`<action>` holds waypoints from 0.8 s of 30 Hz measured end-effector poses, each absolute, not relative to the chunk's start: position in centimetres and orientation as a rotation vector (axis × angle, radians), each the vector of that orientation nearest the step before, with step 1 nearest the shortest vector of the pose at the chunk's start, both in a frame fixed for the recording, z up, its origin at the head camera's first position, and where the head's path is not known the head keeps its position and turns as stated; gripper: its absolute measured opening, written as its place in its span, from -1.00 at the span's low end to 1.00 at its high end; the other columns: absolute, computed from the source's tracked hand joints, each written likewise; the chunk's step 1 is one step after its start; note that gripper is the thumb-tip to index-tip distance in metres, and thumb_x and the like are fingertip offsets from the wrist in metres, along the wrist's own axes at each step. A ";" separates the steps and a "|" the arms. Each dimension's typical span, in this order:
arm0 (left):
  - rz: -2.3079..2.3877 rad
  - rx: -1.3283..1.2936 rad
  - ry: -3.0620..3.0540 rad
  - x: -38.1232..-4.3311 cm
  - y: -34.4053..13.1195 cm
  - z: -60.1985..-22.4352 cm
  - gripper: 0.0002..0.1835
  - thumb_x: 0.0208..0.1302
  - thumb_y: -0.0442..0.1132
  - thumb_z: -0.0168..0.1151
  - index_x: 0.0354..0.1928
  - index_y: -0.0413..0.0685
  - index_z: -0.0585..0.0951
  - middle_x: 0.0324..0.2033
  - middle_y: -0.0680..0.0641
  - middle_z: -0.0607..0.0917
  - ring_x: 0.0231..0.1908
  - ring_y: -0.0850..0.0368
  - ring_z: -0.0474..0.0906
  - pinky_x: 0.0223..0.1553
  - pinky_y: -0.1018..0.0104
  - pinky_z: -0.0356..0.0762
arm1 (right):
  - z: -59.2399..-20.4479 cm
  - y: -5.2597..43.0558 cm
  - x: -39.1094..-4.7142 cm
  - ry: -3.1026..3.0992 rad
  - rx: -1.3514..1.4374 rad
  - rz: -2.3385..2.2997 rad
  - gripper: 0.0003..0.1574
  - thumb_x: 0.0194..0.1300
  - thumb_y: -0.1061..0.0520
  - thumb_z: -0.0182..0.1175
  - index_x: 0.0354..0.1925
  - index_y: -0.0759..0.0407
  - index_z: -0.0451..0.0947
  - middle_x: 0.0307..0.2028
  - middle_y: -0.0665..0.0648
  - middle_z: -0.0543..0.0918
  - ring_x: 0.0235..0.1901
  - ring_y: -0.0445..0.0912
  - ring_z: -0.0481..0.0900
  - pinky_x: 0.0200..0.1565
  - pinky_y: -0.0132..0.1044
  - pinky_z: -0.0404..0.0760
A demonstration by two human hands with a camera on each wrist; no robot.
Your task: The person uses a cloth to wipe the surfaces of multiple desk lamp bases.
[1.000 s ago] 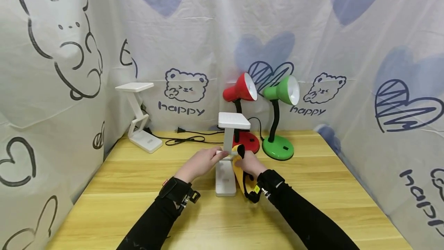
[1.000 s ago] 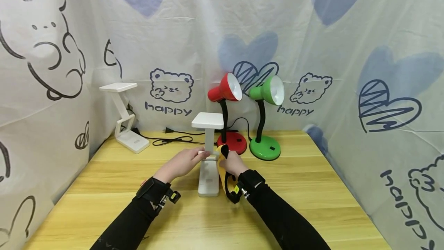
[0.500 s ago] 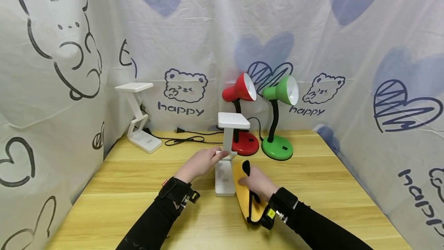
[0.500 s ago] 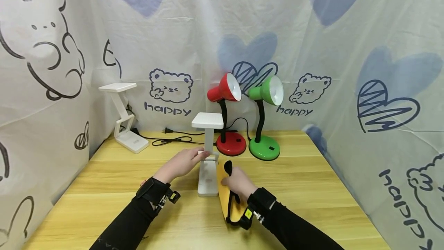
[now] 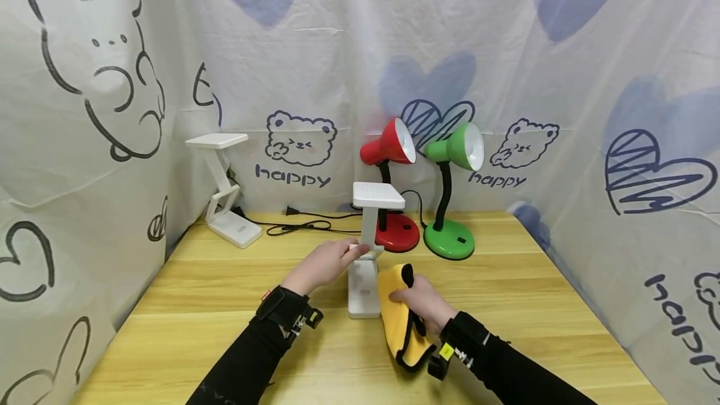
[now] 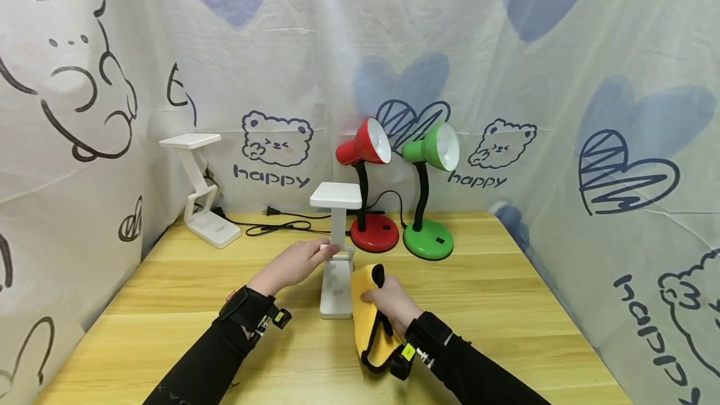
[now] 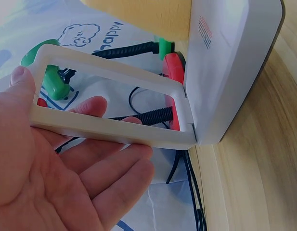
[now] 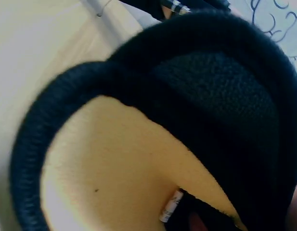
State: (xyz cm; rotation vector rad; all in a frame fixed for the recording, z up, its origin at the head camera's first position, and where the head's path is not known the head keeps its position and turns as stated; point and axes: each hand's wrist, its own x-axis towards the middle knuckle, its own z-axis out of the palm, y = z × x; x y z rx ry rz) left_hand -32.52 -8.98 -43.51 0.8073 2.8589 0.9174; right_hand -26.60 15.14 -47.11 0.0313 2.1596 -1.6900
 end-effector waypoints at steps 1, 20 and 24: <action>0.918 0.808 2.860 -32.6 -9.0 -43.5 -0.47 0.39 0.42 -0.38 -0.30 0.33 0.50 -0.19 -0.04 0.69 -0.24 0.18 0.52 -0.13 0.19 0.46 | -47.2 15.0 -27.0 2.161 0.056 -1.704 -0.48 0.23 0.19 0.21 0.11 0.36 0.33 -0.18 0.26 0.66 -0.33 0.01 0.71 -0.29 -0.11 0.69; 0.932 0.816 2.874 -32.4 -8.9 -43.4 -0.42 0.34 0.47 -0.36 -0.39 0.24 0.46 -0.53 0.07 0.49 -0.45 0.18 0.45 -0.35 0.25 0.39 | -47.9 13.8 -34.7 2.390 0.258 -1.685 -0.40 0.20 0.13 0.27 0.15 0.35 0.38 0.15 0.27 0.47 0.01 0.05 0.51 -0.03 -0.13 0.56; 0.920 0.807 2.881 -32.5 -8.9 -43.4 -0.42 0.34 0.46 -0.35 -0.40 0.24 0.46 -0.51 0.07 0.52 -0.42 0.18 0.47 -0.32 0.25 0.40 | -47.9 14.2 -33.5 2.350 0.191 -1.667 -0.46 0.20 0.14 0.27 0.09 0.34 0.41 0.03 0.25 0.56 -0.13 0.01 0.61 -0.18 -0.18 0.63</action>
